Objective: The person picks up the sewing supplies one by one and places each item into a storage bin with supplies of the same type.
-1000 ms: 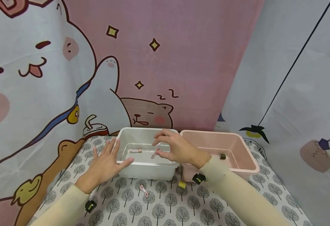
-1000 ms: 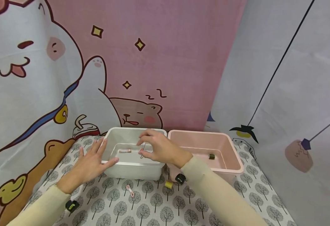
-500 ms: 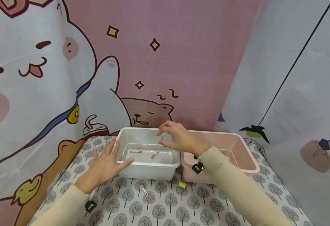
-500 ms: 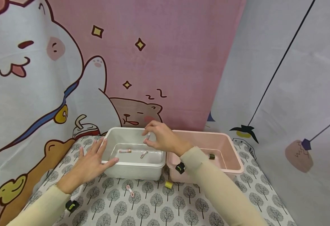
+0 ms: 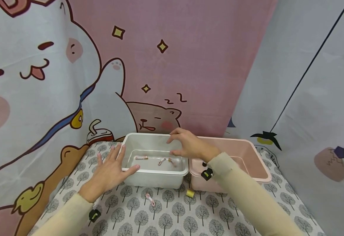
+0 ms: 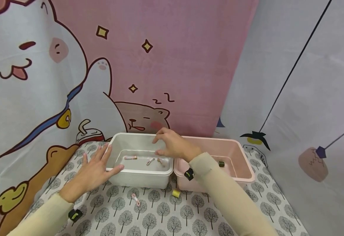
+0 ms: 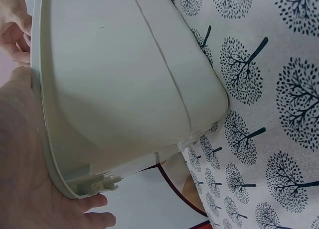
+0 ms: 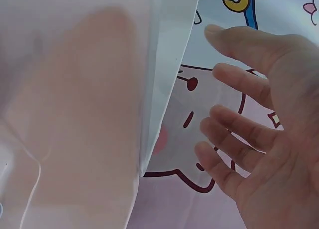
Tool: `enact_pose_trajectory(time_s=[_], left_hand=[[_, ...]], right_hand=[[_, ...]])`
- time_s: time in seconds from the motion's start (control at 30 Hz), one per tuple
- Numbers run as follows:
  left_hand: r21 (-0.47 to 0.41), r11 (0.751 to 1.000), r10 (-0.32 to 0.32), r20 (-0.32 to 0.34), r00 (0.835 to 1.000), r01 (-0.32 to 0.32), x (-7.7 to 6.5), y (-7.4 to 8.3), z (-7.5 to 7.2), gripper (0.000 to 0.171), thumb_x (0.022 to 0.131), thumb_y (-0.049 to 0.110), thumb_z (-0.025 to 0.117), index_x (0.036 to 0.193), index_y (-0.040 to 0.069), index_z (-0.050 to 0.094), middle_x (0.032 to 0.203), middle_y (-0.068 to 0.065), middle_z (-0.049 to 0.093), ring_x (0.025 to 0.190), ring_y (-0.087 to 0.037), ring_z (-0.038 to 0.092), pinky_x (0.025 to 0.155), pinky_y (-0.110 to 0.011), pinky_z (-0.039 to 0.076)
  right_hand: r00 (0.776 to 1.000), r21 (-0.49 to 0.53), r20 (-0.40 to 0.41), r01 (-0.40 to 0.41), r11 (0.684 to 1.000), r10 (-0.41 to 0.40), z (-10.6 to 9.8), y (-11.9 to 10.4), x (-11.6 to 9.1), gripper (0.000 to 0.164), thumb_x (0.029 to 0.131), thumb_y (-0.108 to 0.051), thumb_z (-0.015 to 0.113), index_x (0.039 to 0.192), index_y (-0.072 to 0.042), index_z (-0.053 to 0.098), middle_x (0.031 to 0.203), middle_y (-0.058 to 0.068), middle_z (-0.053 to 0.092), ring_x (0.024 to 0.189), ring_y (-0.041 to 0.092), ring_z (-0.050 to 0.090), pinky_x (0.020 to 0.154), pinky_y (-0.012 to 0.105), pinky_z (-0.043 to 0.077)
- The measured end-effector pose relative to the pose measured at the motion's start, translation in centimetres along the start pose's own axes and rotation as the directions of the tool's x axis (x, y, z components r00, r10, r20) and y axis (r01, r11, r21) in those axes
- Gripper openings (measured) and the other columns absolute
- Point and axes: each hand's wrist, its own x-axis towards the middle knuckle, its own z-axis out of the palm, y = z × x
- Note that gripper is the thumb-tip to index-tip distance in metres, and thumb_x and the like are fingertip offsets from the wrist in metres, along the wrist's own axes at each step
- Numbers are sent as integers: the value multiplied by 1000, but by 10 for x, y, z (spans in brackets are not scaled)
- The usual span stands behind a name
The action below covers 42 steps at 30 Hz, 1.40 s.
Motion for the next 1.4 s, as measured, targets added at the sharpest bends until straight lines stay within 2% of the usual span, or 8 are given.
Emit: enact_pose_trajectory(time_s=[0.23, 0.43, 0.73, 1.0, 1.13, 1.4], left_hand=[[6, 1000, 5, 3, 1000, -5, 1, 2, -2, 120, 108, 91, 45, 186, 5, 19, 196, -21, 10, 182, -52, 11, 135, -92, -4], [5, 1000, 8, 3, 1000, -8, 0, 4, -2, 120, 108, 91, 45, 186, 4, 20, 196, -22, 10, 182, -52, 12, 134, -93, -3], [4, 1000, 11, 4, 1000, -11, 1, 3, -1, 119, 108, 91, 46, 186, 4, 19, 196, -22, 10, 182, -53, 11, 134, -93, -3], [6, 1000, -2, 7, 1000, 2, 1, 2, -1, 120, 108, 91, 46, 186, 4, 19, 196, -23, 10, 182, -54, 12, 134, -94, -3], [11, 1000, -3, 7, 1000, 3, 1, 2, -1, 120, 108, 90, 46, 186, 4, 19, 196, -24, 11, 181, -55, 13, 134, -94, -1], [14, 1000, -4, 15, 1000, 4, 0, 3, -1, 119, 109, 89, 47, 186, 4, 18, 196, -24, 11, 181, -55, 13, 134, -94, -1]], right_hand=[[999, -8, -7, 38, 999, -38, -2, -8, -8, 38, 101, -23, 92, 136, -12, 84, 156, 21, 69, 147, 41, 69, 127, 57, 58], [999, 5, 3, 50, 999, -50, -2, -16, -15, 40, 102, -27, 93, 138, -13, 83, 156, 20, 69, 146, 41, 69, 127, 57, 58], [995, 2, -26, 92, 996, -92, 2, -23, -26, 37, 105, -29, 90, 137, -13, 83, 157, 19, 69, 146, 39, 68, 124, 58, 60], [977, -39, -73, 198, 979, -201, 12, -35, -37, 38, 100, -24, 93, 135, -11, 82, 148, 17, 74, 140, 35, 72, 123, 52, 61], [975, -39, -58, 212, 976, -214, 19, -42, -46, 39, 102, -27, 93, 138, -16, 82, 150, 15, 73, 139, 32, 73, 122, 50, 63], [974, -8, -42, 223, 975, -224, 33, -56, -63, 42, 105, -31, 90, 143, -18, 79, 158, 9, 70, 149, 28, 69, 126, 45, 60]])
